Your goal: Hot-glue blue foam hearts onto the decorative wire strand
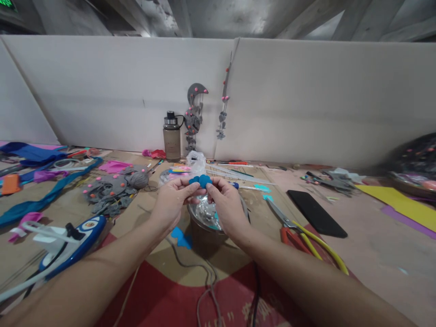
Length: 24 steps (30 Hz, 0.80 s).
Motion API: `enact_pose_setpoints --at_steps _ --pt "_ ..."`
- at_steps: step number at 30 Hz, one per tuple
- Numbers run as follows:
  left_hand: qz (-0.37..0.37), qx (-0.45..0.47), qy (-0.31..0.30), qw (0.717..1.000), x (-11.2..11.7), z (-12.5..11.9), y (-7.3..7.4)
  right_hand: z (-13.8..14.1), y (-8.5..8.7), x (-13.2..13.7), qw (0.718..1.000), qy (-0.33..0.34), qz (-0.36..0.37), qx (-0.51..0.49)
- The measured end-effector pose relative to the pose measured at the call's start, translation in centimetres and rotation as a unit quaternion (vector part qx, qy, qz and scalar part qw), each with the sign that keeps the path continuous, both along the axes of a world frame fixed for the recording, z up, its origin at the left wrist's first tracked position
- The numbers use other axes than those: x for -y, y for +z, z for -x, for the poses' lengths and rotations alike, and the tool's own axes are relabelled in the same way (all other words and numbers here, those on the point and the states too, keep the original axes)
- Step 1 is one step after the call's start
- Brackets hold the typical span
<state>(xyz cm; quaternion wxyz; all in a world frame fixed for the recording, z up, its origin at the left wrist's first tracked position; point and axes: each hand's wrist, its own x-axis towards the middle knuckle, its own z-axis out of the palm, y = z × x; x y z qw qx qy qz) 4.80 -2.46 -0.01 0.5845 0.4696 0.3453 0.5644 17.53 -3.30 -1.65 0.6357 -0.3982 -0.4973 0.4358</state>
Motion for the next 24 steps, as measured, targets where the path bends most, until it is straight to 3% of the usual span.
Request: enact_pose_setpoints --at_steps 16,20,24 --pt "-0.043 -0.050 -0.034 0.997 -0.2 0.1 -0.4 -0.2 0.1 -0.2 1.000 -0.009 -0.013 0.002" --pt "-0.057 -0.070 -0.012 0.996 -0.5 0.2 -0.5 -0.4 0.7 0.0 0.998 -0.007 -0.032 0.048" --pt "-0.069 -0.057 0.010 0.996 -0.6 0.0 -0.5 -1.2 1.0 -0.2 0.984 -0.018 -0.085 0.158"
